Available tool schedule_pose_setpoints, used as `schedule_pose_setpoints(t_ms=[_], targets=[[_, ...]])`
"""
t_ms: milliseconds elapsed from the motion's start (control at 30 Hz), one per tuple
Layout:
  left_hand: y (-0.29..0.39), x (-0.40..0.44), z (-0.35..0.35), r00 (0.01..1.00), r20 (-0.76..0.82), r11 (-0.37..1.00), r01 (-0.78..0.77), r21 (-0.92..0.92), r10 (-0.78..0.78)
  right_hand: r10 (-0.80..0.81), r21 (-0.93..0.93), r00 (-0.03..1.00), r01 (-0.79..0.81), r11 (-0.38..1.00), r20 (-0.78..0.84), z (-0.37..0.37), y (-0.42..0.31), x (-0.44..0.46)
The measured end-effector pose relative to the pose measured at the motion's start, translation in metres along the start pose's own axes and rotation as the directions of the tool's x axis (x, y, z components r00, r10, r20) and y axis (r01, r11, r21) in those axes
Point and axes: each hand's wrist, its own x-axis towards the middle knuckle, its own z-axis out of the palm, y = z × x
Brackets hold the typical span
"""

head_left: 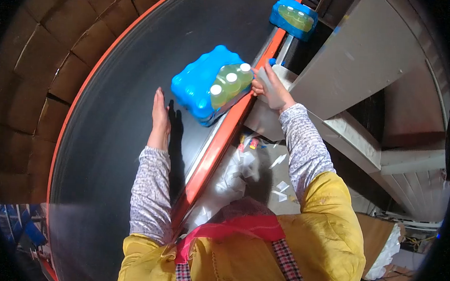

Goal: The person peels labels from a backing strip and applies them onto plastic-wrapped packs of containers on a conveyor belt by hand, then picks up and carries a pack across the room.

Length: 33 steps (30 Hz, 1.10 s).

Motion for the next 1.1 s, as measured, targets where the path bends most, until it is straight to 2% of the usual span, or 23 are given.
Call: schedule_pose_setpoints(t_ms=[100, 167, 233, 300, 367, 400, 433, 467, 533, 567, 667, 700, 767, 833, 933, 967, 1033, 1067, 1100], targets=[[-0.015, 0.006, 0.017, 0.998, 0.027, 0.998, -0.050, -0.044, 0.051, 0.127, -0.101, 0.986, -0.116, 0.988, 0.105, -0.005, 0.011, 0.008], [-0.034, -0.003, -0.005, 0.994, 0.003, 0.988, -0.110, -0.105, 0.111, 0.098, -0.133, 0.995, -0.101, 0.986, -0.030, 0.010, 0.047, -0.015], [-0.010, -0.040, -0.014, 0.991, 0.100, 0.986, -0.074, -0.151, 0.090, 0.158, -0.148, 0.970, -0.131, 0.980, 0.185, 0.011, 0.066, -0.053], [0.007, -0.070, -0.030, 0.997, 0.072, 0.990, 0.006, -0.143, 0.005, 0.172, -0.181, 0.956, -0.130, 0.975, 0.238, 0.027, 0.073, -0.104], [0.010, -0.094, -0.039, 0.994, 0.109, 0.993, 0.024, -0.116, -0.011, 0.163, -0.052, 0.953, -0.155, 0.987, 0.254, 0.035, 0.112, -0.119], [-0.014, -0.085, -0.075, 0.997, 0.075, 0.988, 0.043, -0.146, -0.032, 0.130, 0.022, 0.924, -0.148, 0.989, 0.360, 0.026, 0.147, -0.111], [-0.040, -0.075, -0.107, 0.997, 0.052, 0.982, 0.066, -0.177, -0.058, 0.038, -0.047, 0.946, -0.024, 0.999, 0.321, 0.037, 0.153, -0.113], [-0.035, -0.089, -0.102, 0.996, 0.034, 0.970, 0.086, -0.227, -0.081, -0.055, -0.127, 0.959, 0.094, 0.988, 0.280, 0.048, 0.158, -0.115], [-0.018, -0.123, -0.083, 0.987, 0.049, 0.929, 0.159, -0.336, -0.151, -0.232, -0.379, 0.968, 0.251, 0.890, 0.097, 0.079, 0.143, -0.134], [-0.016, -0.137, -0.077, 0.980, 0.068, 0.894, 0.199, -0.401, -0.188, -0.238, -0.384, 0.968, 0.252, 0.888, 0.086, 0.081, 0.146, -0.140], [-0.034, -0.163, -0.089, 0.980, -0.020, 0.910, 0.178, -0.374, -0.200, -0.241, -0.404, 0.968, 0.247, 0.881, 0.066, 0.086, 0.166, -0.160], [-0.039, -0.171, -0.085, 0.978, -0.001, 0.920, 0.196, -0.338, -0.209, -0.230, -0.410, 0.971, 0.234, 0.882, 0.061, 0.089, 0.174, -0.174], [-0.048, -0.193, -0.070, 0.979, 0.047, 0.947, 0.204, -0.248, -0.199, -0.233, -0.462, 0.972, 0.210, 0.862, 0.006, 0.088, 0.175, -0.218], [-0.050, -0.214, -0.057, 0.974, 0.115, 0.963, 0.213, -0.163, -0.196, -0.268, -0.396, 0.964, 0.245, 0.885, -0.003, 0.110, 0.136, -0.285], [-0.044, -0.259, -0.038, 0.942, 0.244, 0.961, 0.258, -0.096, -0.229, -0.296, -0.511, 0.947, 0.195, 0.837, -0.123, 0.082, 0.163, -0.349], [-0.038, -0.278, -0.029, 0.913, 0.297, 0.945, 0.317, -0.084, -0.280, -0.383, -0.500, 0.907, 0.254, 0.828, -0.175, 0.069, 0.183, -0.365], [-0.008, -0.341, 0.022, 0.799, 0.381, 0.862, 0.507, -0.011, -0.465, -0.662, -0.765, 0.748, 0.403, 0.502, -0.041, 0.042, 0.215, -0.411], [0.007, -0.372, 0.046, 0.726, 0.416, 0.808, 0.588, 0.037, -0.548, -0.772, -0.860, 0.635, 0.409, 0.305, 0.028, 0.031, 0.231, -0.434], [-0.045, -0.368, 0.039, 0.743, 0.419, 0.828, 0.559, 0.042, -0.522, -0.546, -0.594, 0.797, 0.315, 0.740, -0.258, 0.049, 0.216, -0.463]])
